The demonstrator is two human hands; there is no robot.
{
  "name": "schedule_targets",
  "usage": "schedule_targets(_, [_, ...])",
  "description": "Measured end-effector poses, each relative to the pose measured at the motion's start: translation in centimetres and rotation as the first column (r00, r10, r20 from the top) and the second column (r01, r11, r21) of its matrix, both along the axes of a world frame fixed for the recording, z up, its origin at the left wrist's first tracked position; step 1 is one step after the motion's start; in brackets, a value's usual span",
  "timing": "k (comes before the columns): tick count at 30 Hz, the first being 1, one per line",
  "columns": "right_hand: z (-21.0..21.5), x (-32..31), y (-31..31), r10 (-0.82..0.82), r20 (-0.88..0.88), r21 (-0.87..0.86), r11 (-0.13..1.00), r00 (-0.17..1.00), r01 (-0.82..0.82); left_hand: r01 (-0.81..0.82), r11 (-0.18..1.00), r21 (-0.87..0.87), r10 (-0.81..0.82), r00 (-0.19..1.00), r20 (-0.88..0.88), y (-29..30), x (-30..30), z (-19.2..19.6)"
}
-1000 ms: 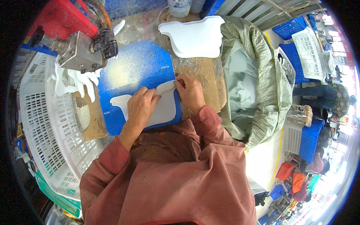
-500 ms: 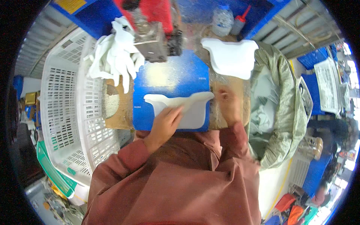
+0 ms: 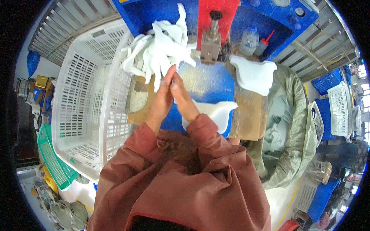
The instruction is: The person repeatedly picks up white fabric pieces from a pile, folds them by hand, and places them into a white basket. The person handles the fabric one at a time, folding each piece before depositing it.
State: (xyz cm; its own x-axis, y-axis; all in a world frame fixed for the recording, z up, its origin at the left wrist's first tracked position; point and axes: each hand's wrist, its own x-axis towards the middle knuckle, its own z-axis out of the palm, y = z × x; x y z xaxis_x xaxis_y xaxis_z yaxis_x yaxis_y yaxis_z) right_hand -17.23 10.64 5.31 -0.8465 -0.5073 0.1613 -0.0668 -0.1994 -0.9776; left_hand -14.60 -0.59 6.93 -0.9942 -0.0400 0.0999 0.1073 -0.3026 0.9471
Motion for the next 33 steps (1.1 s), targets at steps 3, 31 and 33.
schedule_targets(3, [0.8,2.0,3.6,0.11,0.371,-0.438,0.896,0.922,0.07,-0.069,0.87,0.487,0.048,0.997,0.057,-0.5,2.6,-0.4])
schedule_targets(31, [-6.3,-0.3,22.4,-0.534,0.248,0.569,0.755,0.808,0.325,0.067,0.422,0.904,-0.217,0.976,0.029,1.4,5.0,-2.6])
schedule_targets(33, [-6.2,-0.1,22.4,-0.526,0.194,0.539,0.763,0.828,0.358,0.075,0.401,0.913,-0.23,0.973,0.021,1.3,5.0,-2.8])
